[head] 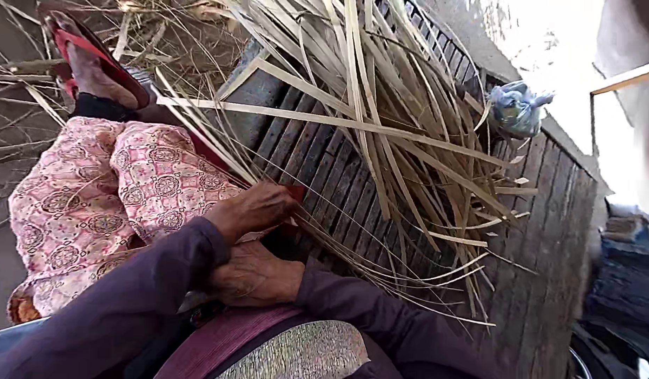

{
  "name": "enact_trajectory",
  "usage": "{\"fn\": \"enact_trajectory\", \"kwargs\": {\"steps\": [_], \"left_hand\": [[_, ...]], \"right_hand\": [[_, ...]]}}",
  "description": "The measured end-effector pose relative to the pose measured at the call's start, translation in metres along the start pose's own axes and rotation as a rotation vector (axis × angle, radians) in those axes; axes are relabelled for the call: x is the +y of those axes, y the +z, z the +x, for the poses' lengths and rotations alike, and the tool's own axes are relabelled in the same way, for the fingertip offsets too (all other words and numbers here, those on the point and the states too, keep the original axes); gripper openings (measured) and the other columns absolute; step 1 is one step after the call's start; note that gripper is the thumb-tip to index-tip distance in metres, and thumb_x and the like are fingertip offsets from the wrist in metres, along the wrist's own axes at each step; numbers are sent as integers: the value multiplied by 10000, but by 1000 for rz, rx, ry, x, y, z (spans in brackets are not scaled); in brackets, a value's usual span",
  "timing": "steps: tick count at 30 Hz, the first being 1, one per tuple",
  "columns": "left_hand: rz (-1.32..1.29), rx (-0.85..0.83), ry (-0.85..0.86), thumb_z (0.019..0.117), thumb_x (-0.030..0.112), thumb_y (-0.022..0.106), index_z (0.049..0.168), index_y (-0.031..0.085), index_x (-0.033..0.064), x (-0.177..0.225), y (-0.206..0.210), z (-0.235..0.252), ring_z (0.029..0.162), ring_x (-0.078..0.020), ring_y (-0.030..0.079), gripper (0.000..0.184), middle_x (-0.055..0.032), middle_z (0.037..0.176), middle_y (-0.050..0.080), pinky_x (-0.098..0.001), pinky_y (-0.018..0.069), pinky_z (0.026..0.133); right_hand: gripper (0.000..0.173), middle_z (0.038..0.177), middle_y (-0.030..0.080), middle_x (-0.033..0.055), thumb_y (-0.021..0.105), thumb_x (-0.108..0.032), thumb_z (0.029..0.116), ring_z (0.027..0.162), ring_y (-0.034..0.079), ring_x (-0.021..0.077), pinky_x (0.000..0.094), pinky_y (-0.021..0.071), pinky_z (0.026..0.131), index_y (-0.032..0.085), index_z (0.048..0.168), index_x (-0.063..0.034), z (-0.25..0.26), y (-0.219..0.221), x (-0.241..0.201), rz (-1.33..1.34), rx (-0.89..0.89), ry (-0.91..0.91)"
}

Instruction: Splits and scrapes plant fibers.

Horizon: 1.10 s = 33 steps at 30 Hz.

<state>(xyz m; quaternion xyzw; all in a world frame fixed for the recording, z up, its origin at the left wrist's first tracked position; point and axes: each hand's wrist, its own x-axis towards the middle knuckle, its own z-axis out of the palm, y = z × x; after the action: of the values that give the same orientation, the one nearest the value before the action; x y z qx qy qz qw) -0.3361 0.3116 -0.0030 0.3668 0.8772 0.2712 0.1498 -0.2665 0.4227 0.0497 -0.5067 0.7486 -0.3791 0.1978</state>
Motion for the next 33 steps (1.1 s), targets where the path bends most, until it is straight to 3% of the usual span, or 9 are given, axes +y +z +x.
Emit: {"fn": "enact_trajectory", "kwargs": {"steps": [2,5,8,10,13,18,22,27,33], "left_hand": [[-84,-65,-8,916,169,718,858,752,101,-3,4,3,748,-274,703,96,-70,766,698,-494,555,665],[-249,-225,-76,1005,214,613,1085,750,27,-6,-2,11,1003,-368,701,245,-175,1051,729,-564,533,891],[-281,13,-69,1001,197,566,1153,723,-8,-5,-8,6,1091,-382,679,300,-208,1145,708,-561,516,953],[-224,242,-50,963,185,558,1072,724,-37,-6,-12,1,975,-383,715,298,-216,1047,724,-567,554,853],[-206,344,-117,994,257,542,1108,752,44,-19,-19,-6,863,-298,717,320,-143,1023,729,-504,581,768],[-209,374,-180,996,261,514,1129,736,-12,-31,-31,-28,877,-312,717,377,-191,1043,723,-487,578,800],[-249,351,-243,990,226,534,1143,707,-74,-40,-36,-41,963,-362,700,378,-249,1074,708,-513,546,888],[-190,375,-268,999,205,528,1168,696,-79,-41,-46,-48,977,-394,688,371,-277,1086,693,-535,539,885],[-93,564,-231,1020,230,499,1152,718,-24,-33,-60,-46,957,-346,700,360,-229,1072,709,-508,552,861]], "right_hand": [[148,790,720,160,693,-119,916,786,717,332,490,541,704,757,872,6,-1,-10,-1,52,-6,-23],[116,762,715,149,682,-46,906,754,717,290,441,555,704,759,861,27,-6,-25,10,208,68,-95],[158,915,741,168,610,13,949,881,723,237,372,573,839,754,970,73,-16,-61,31,311,264,46],[189,973,747,169,589,2,962,927,725,227,366,574,874,755,1024,65,-24,-93,53,174,453,246],[183,995,713,151,644,-16,942,950,692,296,418,581,795,768,1077,-14,-35,-134,101,-345,628,424],[331,1245,646,225,714,-63,924,1179,589,435,582,486,925,698,1251,-18,-67,-188,143,-745,461,728],[182,1122,660,212,729,-91,919,1113,606,421,579,482,900,745,1092,-35,-87,-197,156,-826,401,758],[194,1079,677,220,703,-95,942,1074,623,432,580,481,902,749,1116,-23,-93,-192,169,-785,354,733],[91,963,682,203,700,-33,913,980,665,400,526,559,842,772,963,-11,-108,-212,122,-784,449,573]]}}
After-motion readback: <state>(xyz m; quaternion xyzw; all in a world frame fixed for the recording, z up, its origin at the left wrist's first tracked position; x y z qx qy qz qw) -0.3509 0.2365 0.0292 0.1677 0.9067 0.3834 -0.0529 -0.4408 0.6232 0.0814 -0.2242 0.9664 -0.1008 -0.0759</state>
